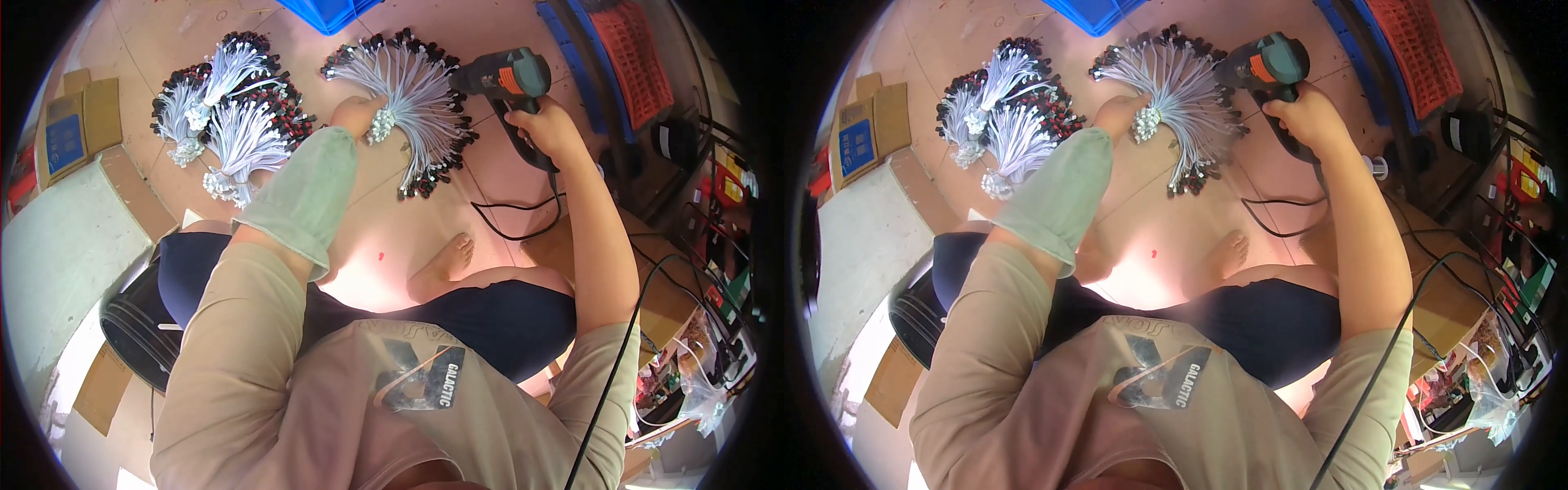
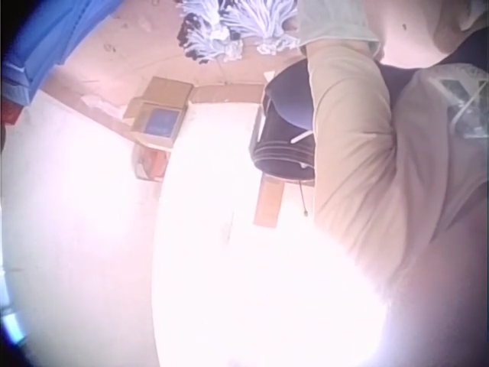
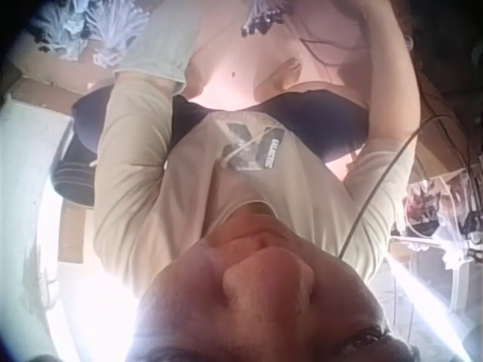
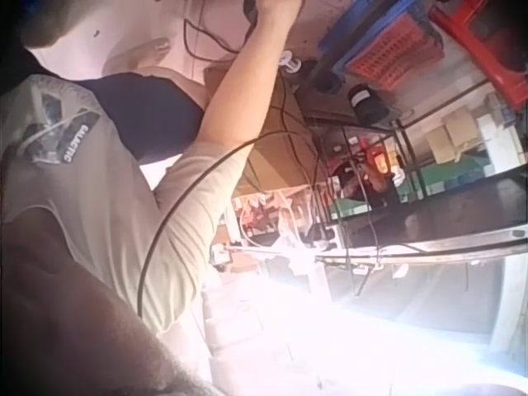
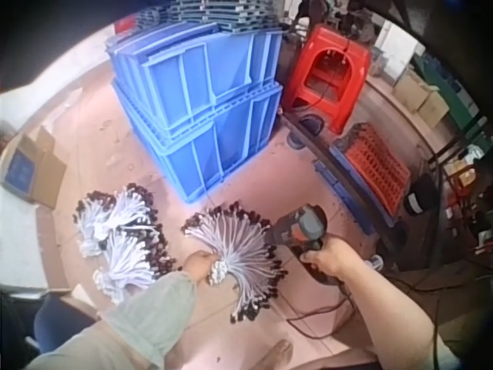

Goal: The person assembles bundles of fiber optic strands and lighting components, then heat-shrinks them with a heat gun.

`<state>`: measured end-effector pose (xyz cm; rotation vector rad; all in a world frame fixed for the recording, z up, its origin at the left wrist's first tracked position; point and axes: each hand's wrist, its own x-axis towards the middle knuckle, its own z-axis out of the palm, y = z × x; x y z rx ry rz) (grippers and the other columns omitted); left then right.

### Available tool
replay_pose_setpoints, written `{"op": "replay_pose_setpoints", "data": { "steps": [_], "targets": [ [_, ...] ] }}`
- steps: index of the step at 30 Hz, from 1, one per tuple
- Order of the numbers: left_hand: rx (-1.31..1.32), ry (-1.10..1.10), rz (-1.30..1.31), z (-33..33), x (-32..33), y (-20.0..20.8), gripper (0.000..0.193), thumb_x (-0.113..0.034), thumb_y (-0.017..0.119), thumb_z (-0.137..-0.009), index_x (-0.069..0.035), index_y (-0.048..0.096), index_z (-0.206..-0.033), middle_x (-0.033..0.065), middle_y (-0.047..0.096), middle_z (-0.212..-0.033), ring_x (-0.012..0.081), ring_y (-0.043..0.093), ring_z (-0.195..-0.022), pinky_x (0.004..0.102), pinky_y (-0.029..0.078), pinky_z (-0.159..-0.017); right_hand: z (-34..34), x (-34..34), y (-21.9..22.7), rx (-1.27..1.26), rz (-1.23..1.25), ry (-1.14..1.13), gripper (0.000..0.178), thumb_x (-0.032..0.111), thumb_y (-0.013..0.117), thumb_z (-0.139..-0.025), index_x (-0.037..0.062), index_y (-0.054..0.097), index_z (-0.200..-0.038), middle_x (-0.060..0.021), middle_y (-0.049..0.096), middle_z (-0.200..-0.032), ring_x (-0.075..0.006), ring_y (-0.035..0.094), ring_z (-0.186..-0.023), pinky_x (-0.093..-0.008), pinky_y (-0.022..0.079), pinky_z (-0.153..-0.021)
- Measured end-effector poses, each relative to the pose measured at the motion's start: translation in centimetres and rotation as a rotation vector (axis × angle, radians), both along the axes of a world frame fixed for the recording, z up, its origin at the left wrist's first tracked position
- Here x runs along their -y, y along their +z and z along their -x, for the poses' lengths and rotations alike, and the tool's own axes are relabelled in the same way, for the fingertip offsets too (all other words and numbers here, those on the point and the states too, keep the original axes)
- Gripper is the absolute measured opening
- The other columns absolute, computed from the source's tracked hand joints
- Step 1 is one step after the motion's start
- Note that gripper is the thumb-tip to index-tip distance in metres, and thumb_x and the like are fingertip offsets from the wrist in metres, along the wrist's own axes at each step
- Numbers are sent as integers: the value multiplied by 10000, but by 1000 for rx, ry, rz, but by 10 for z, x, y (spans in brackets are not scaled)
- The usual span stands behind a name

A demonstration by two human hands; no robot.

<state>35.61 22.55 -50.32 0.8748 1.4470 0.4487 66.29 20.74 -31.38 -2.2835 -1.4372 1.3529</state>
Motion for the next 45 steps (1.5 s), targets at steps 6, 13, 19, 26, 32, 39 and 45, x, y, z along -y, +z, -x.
{"op": "replay_pose_setpoints", "data": {
  "steps": [6, 13, 19, 26, 32, 39, 45],
  "targets": [
    [-23, -66, 117, 0, -3, 5, 561, -440, 733, -867, 72, 670, -1089, 116, 698, -978, 184, 623, -871, 323, 473, -781, -2, -13, -5, 26, -49, -35, 375, 215, 703, -797, -22, 614, -1073, -65, 618, -733, -149, 586, -632, -303, 456, -576],
    [-80, -128, 19, 6, -5, -6, 566, -445, 731, -867, 80, 680, -1073, 132, 698, -979, 190, 632, -869, 332, 482, -779, 2, -12, 1, -7, -34, -94, 349, 198, 710, -802, -14, 610, -1061, -56, 620, -735, -148, 589, -632, -301, 461, -583],
    [-53, -93, -18, 3, -1, -17, 549, -475, 713, -849, 68, 690, -931, 157, 694, -801, 247, 650, -605, 391, 521, -557, 8, -23, -6, -80, -48, -131, 344, 193, 718, -797, 0, 616, -1062, -53, 618, -731, -144, 592, -635, -295, 464, -593],
    [-68, -116, 53, 1, -1, -9, 539, -420, 746, -857, 91, 706, -1026, 129, 719, -900, 182, 654, -759, 333, 508, -680, 33, -36, -4, -19, -136, -66, 388, 229, 719, -789, -2, 618, -1085, -70, 637, -736, -159, 602, -632, -307, 478, -609],
    [-62, -85, 21, 2, 0, -14, 570, -465, 753, -823, 72, 658, -986, 154, 673, -796, 242, 643, -575, 379, 523, -486, 29, -42, -7, -9, -125, -3, 388, 236, 720, -791, -13, 625, -1072, -77, 642, -735, -162, 610, -645, -313, 484, -616],
    [-48, -145, 24, 1, -1, -5, 564, -448, 769, -815, 72, 661, -1005, 154, 674, -784, 233, 645, -581, 378, 520, -490, 36, -48, -15, -61, -156, -56, 363, 207, 725, -798, -24, 630, -1061, -69, 639, -733, -152, 603, -633, -303, 476, -595],
    [-126, -156, 117, 0, 1, 5, 659, -424, 819, -779, 80, 641, -1165, 156, 705, -965, 215, 681, -782, 353, 550, -684, 60, -62, -29, -50, -178, -43, 363, 216, 743, -792, -23, 633, -1043, -50, 631, -722, -126, 585, -613, -289, 461, -571]
  ]
}}
